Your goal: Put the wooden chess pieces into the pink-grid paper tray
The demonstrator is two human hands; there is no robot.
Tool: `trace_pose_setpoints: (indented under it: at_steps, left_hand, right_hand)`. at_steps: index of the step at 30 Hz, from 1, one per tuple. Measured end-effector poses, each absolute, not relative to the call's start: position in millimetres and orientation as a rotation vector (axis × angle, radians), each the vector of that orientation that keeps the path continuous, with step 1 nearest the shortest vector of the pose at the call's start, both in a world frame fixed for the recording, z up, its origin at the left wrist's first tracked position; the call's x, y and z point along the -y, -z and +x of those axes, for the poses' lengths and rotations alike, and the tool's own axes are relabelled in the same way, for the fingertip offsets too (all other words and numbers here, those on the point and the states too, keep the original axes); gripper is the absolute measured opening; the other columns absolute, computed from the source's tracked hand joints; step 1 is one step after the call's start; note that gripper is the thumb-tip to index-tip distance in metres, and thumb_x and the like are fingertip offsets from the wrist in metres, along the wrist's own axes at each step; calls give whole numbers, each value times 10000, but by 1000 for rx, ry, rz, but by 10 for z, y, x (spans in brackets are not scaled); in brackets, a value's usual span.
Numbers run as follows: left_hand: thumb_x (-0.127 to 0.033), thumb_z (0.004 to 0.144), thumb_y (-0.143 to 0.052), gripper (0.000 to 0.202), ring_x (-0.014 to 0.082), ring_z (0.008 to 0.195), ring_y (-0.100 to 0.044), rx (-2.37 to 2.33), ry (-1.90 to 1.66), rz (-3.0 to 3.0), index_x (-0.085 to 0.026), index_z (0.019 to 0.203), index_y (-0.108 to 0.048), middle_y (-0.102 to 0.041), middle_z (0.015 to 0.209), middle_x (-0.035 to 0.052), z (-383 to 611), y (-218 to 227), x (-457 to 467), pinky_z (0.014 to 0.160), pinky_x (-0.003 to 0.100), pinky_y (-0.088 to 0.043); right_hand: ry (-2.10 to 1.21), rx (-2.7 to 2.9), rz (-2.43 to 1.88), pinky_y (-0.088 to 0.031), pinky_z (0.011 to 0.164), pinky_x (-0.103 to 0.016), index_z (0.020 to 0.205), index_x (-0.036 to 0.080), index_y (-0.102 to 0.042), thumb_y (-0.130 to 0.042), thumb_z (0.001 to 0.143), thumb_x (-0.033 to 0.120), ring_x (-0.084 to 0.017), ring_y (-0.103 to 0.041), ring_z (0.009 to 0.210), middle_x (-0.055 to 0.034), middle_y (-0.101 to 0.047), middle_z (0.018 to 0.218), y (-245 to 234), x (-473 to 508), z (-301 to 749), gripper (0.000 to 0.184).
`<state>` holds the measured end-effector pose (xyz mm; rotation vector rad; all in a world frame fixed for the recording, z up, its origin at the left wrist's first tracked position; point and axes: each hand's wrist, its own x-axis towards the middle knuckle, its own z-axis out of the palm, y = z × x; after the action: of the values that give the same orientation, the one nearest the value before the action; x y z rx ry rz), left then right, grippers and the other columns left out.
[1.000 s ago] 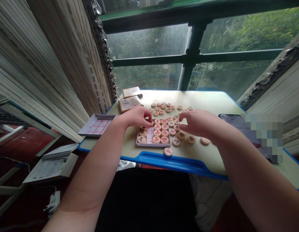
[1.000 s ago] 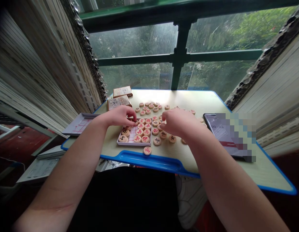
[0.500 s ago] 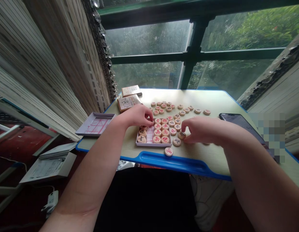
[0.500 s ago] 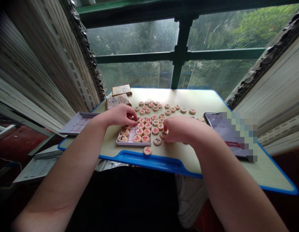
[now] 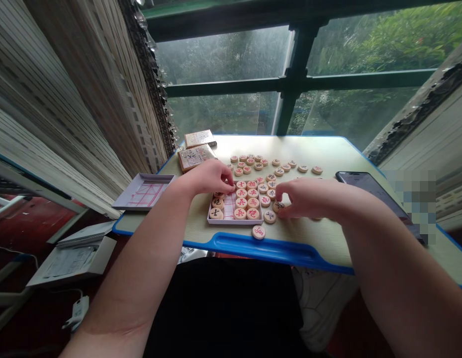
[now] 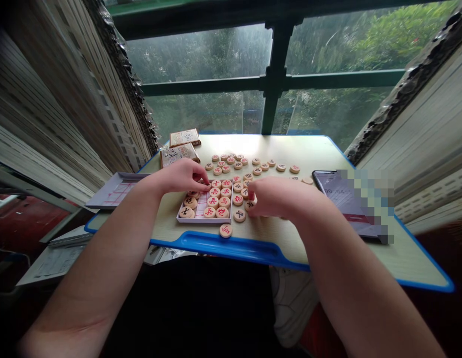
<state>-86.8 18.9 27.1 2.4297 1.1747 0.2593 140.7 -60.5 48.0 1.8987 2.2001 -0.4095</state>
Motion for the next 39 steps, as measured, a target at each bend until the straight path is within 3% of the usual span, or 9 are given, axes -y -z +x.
trace_pose_setpoints:
  at_steps: [4, 8, 18, 24, 30, 35, 39]
  left_hand:
    - [-358, 649, -679, 210, 109, 574, -496, -1180, -243, 2458, -171, 737, -718, -615, 623, 1, -871, -275, -190, 531, 245, -337]
    - [-366, 640, -680, 232, 102, 573, -492, -1182, -247, 2464, -182, 776, -722, -623, 650, -3, -872, -287, -184, 525, 242, -327]
    - [-357, 638, -670, 269, 130, 597, -534, -1190, -212, 2374, -210, 848, -751, -668, 691, 11, -862, -267, -191, 539, 254, -361]
    - [-390, 604, -688, 278, 134, 578, -532, -1193, -267, 2340, -215, 810, -752, -647, 647, 1, -863, -252, -195, 545, 266, -368]
    - [-425, 607, -674, 282, 133, 569, -526, -1163, -315, 2328, -207, 772, -742, -637, 624, -5, -849, -239, -202, 516, 256, -350]
    - [-479, 725, -531, 362, 138, 558, -499, -1459, -697, 2331, -171, 587, -664, -582, 533, 3, -837, -77, -351, 544, 269, -339]
    - [-471, 756, -473, 389, 161, 586, -523, -1614, -884, 2251, -180, 569, -652, -585, 507, 11, -869, 94, -523, 573, 275, -345]
  right_hand:
    - [418, -2127, 1878, -333, 398, -268, 977, 243, -672, -616, 692, 306, -134, -495, 360, -19, -629, 569, -496, 577, 1444, 298]
    - [271, -2133, 1866, -376, 483, -250, 1012, 210, -667, -622, 681, 283, -179, -595, 595, -63, -675, 742, -488, 499, 1517, 342]
    - [213, -2109, 1923, -400, 507, -274, 1030, 204, -674, -603, 717, 275, -210, -613, 660, -92, -689, 799, -469, 466, 1558, 328]
    - [167, -2034, 2231, -425, 545, -286, 1083, 232, -655, -544, 733, 202, -227, -634, 773, -101, -685, 1034, -499, 359, 1716, 369]
    - [26, -1889, 2536, -469, 639, -325, 1137, 212, -633, -516, 725, 140, -281, -615, 963, -134, -639, 1149, -359, 126, 2044, 434]
    - [178, -1935, 2587, -477, 755, -313, 1153, 179, -638, -511, 717, 75, -262, -609, 1007, -123, -644, 1162, -294, 47, 2148, 465]
    - [199, -1976, 2597, -476, 803, -317, 1206, 165, -611, -492, 779, 116, -262, -607, 1032, -131, -644, 1173, -283, 26, 2142, 446]
